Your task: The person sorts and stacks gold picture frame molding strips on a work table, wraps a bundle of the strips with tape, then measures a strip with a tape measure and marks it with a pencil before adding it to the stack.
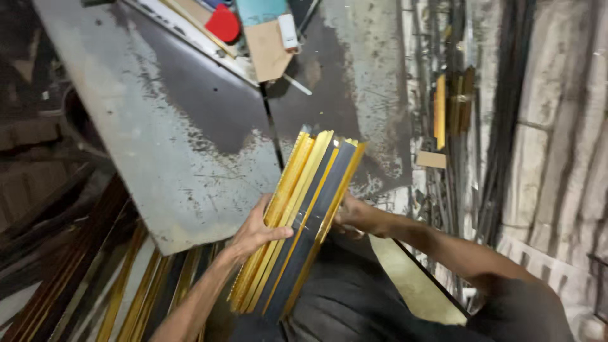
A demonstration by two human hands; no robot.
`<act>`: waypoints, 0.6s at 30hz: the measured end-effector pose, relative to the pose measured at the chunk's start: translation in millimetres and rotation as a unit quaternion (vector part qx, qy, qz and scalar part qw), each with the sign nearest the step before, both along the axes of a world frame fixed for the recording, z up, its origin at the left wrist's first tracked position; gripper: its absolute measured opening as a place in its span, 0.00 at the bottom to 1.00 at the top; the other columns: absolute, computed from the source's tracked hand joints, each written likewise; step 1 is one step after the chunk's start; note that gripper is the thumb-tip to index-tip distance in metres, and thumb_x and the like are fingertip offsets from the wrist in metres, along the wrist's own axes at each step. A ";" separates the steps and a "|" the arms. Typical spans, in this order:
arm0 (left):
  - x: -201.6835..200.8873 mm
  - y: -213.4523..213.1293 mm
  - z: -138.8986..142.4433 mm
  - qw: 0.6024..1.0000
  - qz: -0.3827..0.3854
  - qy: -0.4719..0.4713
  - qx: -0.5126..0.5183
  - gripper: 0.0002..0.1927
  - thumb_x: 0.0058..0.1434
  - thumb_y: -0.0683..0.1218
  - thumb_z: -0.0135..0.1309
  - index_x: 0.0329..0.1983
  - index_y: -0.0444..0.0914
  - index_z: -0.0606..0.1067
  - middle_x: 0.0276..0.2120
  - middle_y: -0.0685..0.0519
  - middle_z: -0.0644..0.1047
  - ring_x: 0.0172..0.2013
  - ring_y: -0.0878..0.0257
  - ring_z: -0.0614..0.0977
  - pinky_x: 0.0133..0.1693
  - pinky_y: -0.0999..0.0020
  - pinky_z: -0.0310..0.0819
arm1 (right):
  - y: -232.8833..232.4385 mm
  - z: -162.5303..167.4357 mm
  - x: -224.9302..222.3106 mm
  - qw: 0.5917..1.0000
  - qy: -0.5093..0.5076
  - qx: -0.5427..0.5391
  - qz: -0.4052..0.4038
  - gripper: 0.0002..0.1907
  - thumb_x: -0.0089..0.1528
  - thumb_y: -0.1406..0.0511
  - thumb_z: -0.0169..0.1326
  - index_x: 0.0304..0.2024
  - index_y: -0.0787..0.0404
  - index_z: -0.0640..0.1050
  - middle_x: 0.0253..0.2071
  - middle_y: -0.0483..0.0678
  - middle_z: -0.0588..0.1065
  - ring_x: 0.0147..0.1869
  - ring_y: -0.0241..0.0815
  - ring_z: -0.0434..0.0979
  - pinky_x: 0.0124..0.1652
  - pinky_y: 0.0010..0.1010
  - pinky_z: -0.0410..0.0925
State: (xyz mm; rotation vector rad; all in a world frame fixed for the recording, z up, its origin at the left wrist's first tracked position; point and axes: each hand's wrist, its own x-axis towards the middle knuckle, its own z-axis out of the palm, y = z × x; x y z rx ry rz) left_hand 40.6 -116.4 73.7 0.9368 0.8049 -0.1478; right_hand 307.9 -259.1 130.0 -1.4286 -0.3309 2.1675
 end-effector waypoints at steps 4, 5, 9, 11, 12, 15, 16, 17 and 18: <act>-2.0 11.6 -8.0 0.997 -0.029 0.073 -0.008 0.66 0.38 0.63 0.72 0.75 0.37 0.50 0.64 0.42 0.69 0.66 0.49 0.71 0.63 0.54 0.62 | -15.4 -50.8 -9.3 0.998 0.060 0.000 -0.030 0.32 0.66 0.52 0.54 0.69 0.51 0.60 0.29 0.43 0.67 0.25 0.33 0.66 0.23 0.26 0.64; -0.6 21.8 -14.8 0.994 -0.027 0.105 -0.027 0.67 0.37 0.62 0.72 0.76 0.38 0.48 0.64 0.42 0.69 0.65 0.49 0.71 0.63 0.53 0.63 | -15.2 -63.3 -12.2 0.998 0.044 0.002 -0.039 0.30 0.66 0.51 0.50 0.66 0.52 0.61 0.28 0.43 0.68 0.24 0.33 0.67 0.22 0.26 0.65; -1.0 75.0 -54.8 0.977 -0.100 0.090 0.162 0.66 0.43 0.69 0.63 0.78 0.38 0.46 0.62 0.39 0.71 0.62 0.45 0.76 0.65 0.47 0.66 | 10.9 -120.3 -40.4 0.998 0.033 0.007 -0.061 0.21 0.73 0.50 0.42 0.57 0.58 0.65 0.30 0.43 0.70 0.24 0.33 0.68 0.22 0.25 0.64; 3.1 86.3 -73.4 0.916 -0.158 0.156 0.334 0.56 0.60 0.70 0.58 0.78 0.35 0.48 0.66 0.33 0.65 0.65 0.38 0.66 0.63 0.39 0.55 | 35.3 -149.9 -62.1 0.998 0.004 0.052 -0.037 0.24 0.79 0.49 0.41 0.49 0.64 0.69 0.35 0.44 0.72 0.30 0.31 0.70 0.27 0.24 0.65; 8.2 87.1 -80.8 0.870 -0.183 0.183 0.420 0.52 0.68 0.71 0.55 0.77 0.33 0.50 0.68 0.30 0.62 0.66 0.35 0.61 0.62 0.35 0.49 | 41.4 -159.8 -73.3 0.998 -0.010 0.042 -0.048 0.23 0.76 0.49 0.39 0.48 0.62 0.68 0.33 0.44 0.73 0.27 0.32 0.69 0.25 0.25 0.64; 41.0 68.4 -95.5 0.769 -0.089 0.228 0.590 0.45 0.66 0.71 0.49 0.73 0.36 0.58 0.66 0.35 0.70 0.66 0.41 0.65 0.58 0.36 0.54 | 52.8 -185.4 -93.6 0.997 -0.049 0.011 -0.060 0.20 0.70 0.48 0.37 0.47 0.54 0.70 0.29 0.44 0.73 0.21 0.33 0.67 0.20 0.26 0.63; 54.9 61.3 -98.6 0.771 -0.034 0.259 0.580 0.42 0.68 0.70 0.48 0.72 0.36 0.61 0.64 0.37 0.71 0.65 0.42 0.68 0.58 0.35 0.54 | 49.3 -191.5 -97.4 0.997 -0.059 -0.010 -0.056 0.20 0.69 0.49 0.37 0.48 0.52 0.72 0.26 0.44 0.72 0.19 0.34 0.67 0.19 0.26 0.62; 69.0 58.4 -103.1 0.771 0.023 0.287 0.568 0.39 0.69 0.69 0.46 0.71 0.37 0.64 0.63 0.39 0.73 0.64 0.43 0.70 0.59 0.34 0.54 | 43.2 -197.2 -98.8 0.996 -0.071 -0.032 -0.052 0.20 0.67 0.49 0.37 0.48 0.49 0.74 0.24 0.44 0.70 0.18 0.34 0.66 0.18 0.26 0.61; 81.7 55.5 -107.1 0.766 0.084 0.313 0.555 0.36 0.71 0.68 0.45 0.70 0.37 0.67 0.61 0.41 0.75 0.63 0.45 0.72 0.59 0.34 0.55 | 39.1 -197.7 -98.6 0.994 -0.074 0.011 -0.077 0.19 0.70 0.50 0.39 0.48 0.54 0.74 0.24 0.45 0.69 0.19 0.34 0.66 0.20 0.26 0.62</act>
